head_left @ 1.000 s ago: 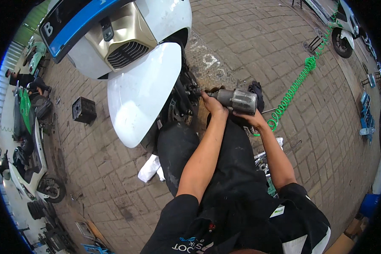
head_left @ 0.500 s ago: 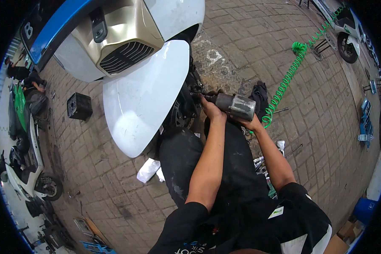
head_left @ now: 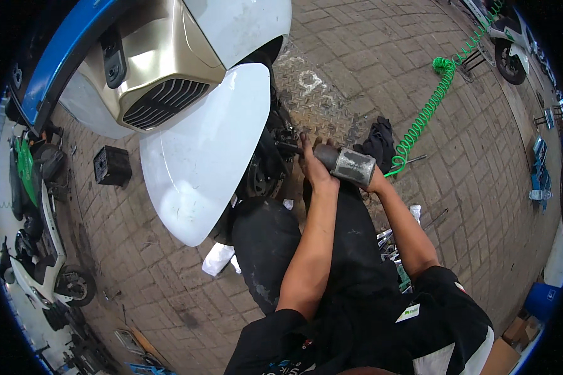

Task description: The person cleans and reassembles a motorcycle brake caliper by hand and using a pneumatic impact wrench, then mounts it back onto the front wheel fork and secures the bolts with an Allen key.

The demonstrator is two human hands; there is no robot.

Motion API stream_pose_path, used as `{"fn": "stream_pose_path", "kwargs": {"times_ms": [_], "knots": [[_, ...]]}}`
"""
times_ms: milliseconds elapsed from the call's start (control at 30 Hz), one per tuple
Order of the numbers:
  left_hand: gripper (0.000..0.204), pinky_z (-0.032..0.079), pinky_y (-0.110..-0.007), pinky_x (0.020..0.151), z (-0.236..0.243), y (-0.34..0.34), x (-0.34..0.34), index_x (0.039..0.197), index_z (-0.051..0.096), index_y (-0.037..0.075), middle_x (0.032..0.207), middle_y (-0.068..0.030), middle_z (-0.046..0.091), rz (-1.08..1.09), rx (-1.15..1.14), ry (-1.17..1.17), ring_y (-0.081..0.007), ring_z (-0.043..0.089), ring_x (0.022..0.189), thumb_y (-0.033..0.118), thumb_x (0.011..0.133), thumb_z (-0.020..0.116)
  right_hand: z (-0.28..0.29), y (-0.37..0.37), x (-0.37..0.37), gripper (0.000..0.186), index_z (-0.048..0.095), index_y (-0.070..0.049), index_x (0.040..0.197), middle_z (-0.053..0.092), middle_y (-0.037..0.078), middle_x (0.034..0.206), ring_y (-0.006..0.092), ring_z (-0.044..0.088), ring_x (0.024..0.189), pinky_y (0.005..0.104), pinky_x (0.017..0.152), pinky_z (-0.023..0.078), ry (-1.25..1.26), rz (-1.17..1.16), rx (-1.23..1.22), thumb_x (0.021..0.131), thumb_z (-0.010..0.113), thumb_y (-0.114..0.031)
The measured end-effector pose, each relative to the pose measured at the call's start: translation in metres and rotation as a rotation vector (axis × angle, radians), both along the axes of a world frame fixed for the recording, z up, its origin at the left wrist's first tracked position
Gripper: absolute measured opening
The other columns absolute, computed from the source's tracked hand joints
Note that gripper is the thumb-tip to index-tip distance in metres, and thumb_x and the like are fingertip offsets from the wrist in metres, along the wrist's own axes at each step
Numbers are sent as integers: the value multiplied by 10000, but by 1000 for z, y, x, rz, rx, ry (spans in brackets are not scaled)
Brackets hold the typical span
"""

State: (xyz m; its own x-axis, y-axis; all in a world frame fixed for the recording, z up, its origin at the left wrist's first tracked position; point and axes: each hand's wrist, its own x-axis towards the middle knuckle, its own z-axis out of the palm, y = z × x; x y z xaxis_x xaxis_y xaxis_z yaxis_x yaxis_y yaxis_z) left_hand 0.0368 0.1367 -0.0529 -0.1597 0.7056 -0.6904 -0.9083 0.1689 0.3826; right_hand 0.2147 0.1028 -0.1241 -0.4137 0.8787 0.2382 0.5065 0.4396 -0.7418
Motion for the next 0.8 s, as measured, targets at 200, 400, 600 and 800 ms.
{"fn": "stream_pose_path", "kwargs": {"times_ms": [200, 400, 600, 800], "knots": [[501, 549, -409, 796, 3, -11, -10, 1183, 562, 63, 1056, -89, 625, 3, 93, -116, -259, 649, 920, 513, 1001, 437, 66, 4, -28, 348, 682, -3, 1037, 706, 145, 982, 284, 671, 896, 354, 857, 509, 227, -24, -268, 718, 750, -126], [509, 540, -440, 753, 1, -2, -7, 999, 589, 102, 890, -75, 643, -47, -13, 9, -269, 652, 835, 599, 949, 490, 53, 7, -21, 359, 685, -12, 1044, 706, 156, 1007, 325, 668, 918, 364, 868, 513, 160, 3, -155, 714, 752, -138], [501, 539, -447, 749, -18, 2, -13, 1000, 588, 95, 885, -72, 635, -4, 22, 62, -267, 641, 825, 584, 959, 484, 20, -1, -29, 410, 681, -28, 1078, 697, 164, 1059, 361, 647, 993, 398, 902, 497, 155, -44, -20, 705, 762, -179], [531, 543, -436, 817, 5, -7, -15, 1139, 599, 90, 1048, -88, 641, -84, 10, -19, -263, 645, 913, 563, 1014, 392, 20, 2, -16, 441, 673, -22, 1085, 680, 181, 1098, 345, 648, 1008, 387, 922, 491, 193, -36, -214, 688, 769, -188]]}}
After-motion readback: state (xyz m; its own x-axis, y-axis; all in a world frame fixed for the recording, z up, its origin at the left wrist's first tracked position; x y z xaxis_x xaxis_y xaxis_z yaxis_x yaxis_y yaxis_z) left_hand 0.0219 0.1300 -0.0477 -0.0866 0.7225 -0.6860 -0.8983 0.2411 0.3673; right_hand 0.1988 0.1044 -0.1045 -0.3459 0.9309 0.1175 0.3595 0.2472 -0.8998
